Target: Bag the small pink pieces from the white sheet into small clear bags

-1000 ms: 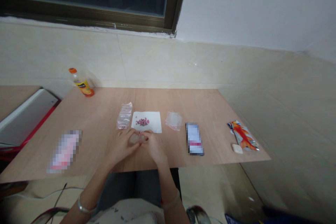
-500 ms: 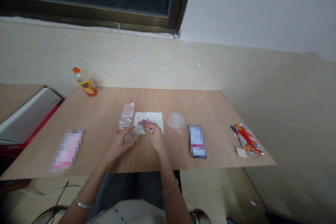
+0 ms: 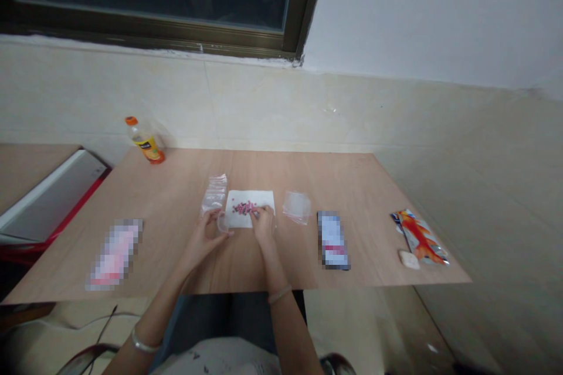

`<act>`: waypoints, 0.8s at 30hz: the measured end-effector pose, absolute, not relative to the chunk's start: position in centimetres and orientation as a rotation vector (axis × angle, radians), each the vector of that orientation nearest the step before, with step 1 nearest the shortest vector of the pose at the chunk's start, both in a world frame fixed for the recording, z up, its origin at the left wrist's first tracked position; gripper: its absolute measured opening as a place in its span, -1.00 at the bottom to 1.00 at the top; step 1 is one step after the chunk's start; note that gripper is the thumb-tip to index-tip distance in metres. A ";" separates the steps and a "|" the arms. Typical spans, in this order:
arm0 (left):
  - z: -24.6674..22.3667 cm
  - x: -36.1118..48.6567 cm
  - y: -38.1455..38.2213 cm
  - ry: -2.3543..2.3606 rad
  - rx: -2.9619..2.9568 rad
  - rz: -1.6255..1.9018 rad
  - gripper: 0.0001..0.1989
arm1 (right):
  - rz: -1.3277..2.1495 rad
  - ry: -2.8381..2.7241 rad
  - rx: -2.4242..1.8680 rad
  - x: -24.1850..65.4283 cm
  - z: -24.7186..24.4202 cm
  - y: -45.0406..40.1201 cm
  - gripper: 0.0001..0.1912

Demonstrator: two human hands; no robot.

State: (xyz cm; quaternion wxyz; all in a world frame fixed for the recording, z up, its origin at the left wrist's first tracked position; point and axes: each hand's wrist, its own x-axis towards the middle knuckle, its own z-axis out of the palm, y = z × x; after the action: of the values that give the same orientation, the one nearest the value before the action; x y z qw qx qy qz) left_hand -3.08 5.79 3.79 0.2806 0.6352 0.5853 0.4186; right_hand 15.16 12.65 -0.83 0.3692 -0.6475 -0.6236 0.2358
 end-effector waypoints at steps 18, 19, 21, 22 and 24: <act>3.9 -2.0 6.9 1.516 1.689 1.150 -0.50 | 0.819 -1.523 -1.125 14.2 4.6 10.9 -0.80; 3.8 -2.2 6.9 1.529 1.686 1.151 -0.50 | 0.798 -1.511 -1.159 14.3 4.1 11.4 -0.79; 3.6 -2.6 6.9 1.546 1.675 1.164 -0.50 | 0.730 -1.521 -1.256 14.2 3.0 12.6 -0.79; 3.5 -2.8 6.9 1.549 1.671 1.175 -0.50 | 0.692 -1.545 -1.312 14.0 2.5 13.2 -0.80; 3.3 -3.2 6.9 1.548 1.658 1.204 -0.49 | 0.624 -1.622 -1.418 13.3 1.6 14.5 -0.82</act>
State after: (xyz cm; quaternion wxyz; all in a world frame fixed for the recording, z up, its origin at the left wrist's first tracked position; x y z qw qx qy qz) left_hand -3.16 6.93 3.30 0.2829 0.6193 0.5780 0.4497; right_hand 13.34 14.54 1.62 0.4343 -0.5696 -0.6512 0.2505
